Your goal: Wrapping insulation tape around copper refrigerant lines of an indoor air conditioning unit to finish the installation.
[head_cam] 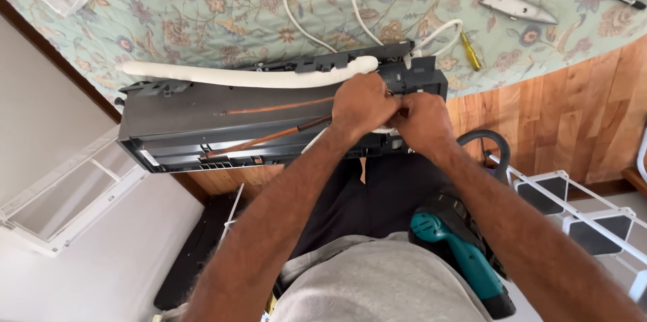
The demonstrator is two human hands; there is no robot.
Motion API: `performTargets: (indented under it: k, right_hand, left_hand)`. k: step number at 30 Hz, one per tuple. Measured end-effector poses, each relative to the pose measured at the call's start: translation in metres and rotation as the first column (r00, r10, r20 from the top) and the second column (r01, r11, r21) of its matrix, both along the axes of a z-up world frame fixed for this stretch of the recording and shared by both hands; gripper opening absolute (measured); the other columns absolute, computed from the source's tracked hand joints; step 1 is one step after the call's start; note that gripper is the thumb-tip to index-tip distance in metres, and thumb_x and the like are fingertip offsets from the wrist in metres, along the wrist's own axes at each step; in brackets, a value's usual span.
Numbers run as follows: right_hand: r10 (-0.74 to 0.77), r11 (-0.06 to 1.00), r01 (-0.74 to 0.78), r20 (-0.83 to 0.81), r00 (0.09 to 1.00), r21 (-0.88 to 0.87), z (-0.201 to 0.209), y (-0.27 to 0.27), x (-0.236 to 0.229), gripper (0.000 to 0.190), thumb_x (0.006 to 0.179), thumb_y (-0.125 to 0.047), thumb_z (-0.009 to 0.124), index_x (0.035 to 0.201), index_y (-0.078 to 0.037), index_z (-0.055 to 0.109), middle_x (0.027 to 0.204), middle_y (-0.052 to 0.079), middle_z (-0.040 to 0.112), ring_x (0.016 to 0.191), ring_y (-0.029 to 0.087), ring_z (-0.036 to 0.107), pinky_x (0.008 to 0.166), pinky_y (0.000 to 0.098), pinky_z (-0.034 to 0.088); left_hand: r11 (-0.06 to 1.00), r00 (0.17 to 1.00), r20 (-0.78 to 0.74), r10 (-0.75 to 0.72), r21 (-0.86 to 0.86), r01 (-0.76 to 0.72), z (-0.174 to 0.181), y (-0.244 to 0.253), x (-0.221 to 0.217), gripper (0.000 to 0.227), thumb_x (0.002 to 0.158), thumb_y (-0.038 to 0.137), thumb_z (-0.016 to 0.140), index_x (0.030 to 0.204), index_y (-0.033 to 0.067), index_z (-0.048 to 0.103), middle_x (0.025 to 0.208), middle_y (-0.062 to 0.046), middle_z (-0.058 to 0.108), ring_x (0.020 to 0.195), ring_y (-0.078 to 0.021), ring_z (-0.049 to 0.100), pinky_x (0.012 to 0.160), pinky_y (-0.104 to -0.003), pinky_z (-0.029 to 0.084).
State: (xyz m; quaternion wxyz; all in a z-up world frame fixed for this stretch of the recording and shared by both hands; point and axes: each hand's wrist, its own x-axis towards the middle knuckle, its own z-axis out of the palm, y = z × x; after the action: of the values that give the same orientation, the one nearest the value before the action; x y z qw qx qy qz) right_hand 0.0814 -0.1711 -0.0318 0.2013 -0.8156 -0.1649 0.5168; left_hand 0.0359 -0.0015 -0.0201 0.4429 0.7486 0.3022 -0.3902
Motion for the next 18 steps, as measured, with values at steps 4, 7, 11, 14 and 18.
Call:
performTargets:
  k: [4,7,11,14,18]
  right_hand:
    - [-0.090,0.996,0.091,0.043,0.995,-0.010,-0.055,-0.035,-0.020,0.030,0.098,-0.028,0.069,0.071,-0.015,0.074,0.055,0.006,0.062,0.059,0.028,0.068,0.054,0.0422,0.051]
    - [-0.150,0.989,0.150,0.028,0.988,-0.008,-0.060,-0.052,-0.032,0.018,0.097,-0.024,0.071,0.086,-0.013,0.081,0.061,0.009,0.067,0.064,0.034,0.069,0.056,0.0450,0.053]
    - [-0.159,0.987,0.159,0.026,0.987,-0.027,-0.032,-0.021,-0.013,0.014,0.094,-0.029,0.077,0.088,-0.017,0.082,0.063,0.011,0.068,0.072,0.038,0.072,0.061,0.0494,0.054]
    - [-0.134,0.991,0.135,0.012,0.991,-0.023,-0.010,-0.012,-0.006,0.020,0.092,-0.024,0.076,0.077,-0.011,0.075,0.058,0.013,0.063,0.066,0.038,0.069,0.061,0.0463,0.052]
    - [-0.068,0.998,0.067,0.028,0.997,0.006,-0.023,-0.009,0.000,0.027,0.088,-0.024,0.073,0.066,-0.010,0.066,0.056,0.013,0.059,0.061,0.038,0.065,0.058,0.0448,0.049]
  left_hand:
    - [0.987,0.986,-0.056,-0.160,0.023,0.161,0.002,-0.004,0.007,0.053,0.080,0.050,0.058,0.084,0.0026,0.079,0.078,-0.020,0.075,0.081,-0.0431,0.077,0.064,-0.054,0.062]
    - [0.985,0.985,-0.023,-0.173,-0.020,0.172,0.004,-0.016,0.006,0.047,0.083,0.046,0.058,0.085,0.0039,0.080,0.077,-0.020,0.075,0.078,-0.0426,0.077,0.063,-0.053,0.063]
    - [0.957,0.889,-0.357,-0.287,-0.140,0.253,-0.020,-0.017,0.033,0.057,0.091,0.038,0.056,0.116,-0.0092,0.075,0.105,-0.030,0.074,0.101,-0.0489,0.071,0.090,-0.049,0.061]
    - [0.949,0.789,-0.541,-0.290,-0.269,0.164,-0.014,-0.009,0.057,0.047,0.084,0.027,0.066,0.114,-0.0079,0.075,0.113,-0.033,0.072,0.107,-0.0450,0.069,0.100,-0.043,0.057]
    - [0.998,0.995,0.102,-0.012,-0.057,0.017,-0.018,-0.007,-0.011,0.034,0.082,0.033,0.065,0.085,0.0013,0.074,0.091,-0.021,0.075,0.092,-0.0444,0.073,0.079,-0.056,0.059]
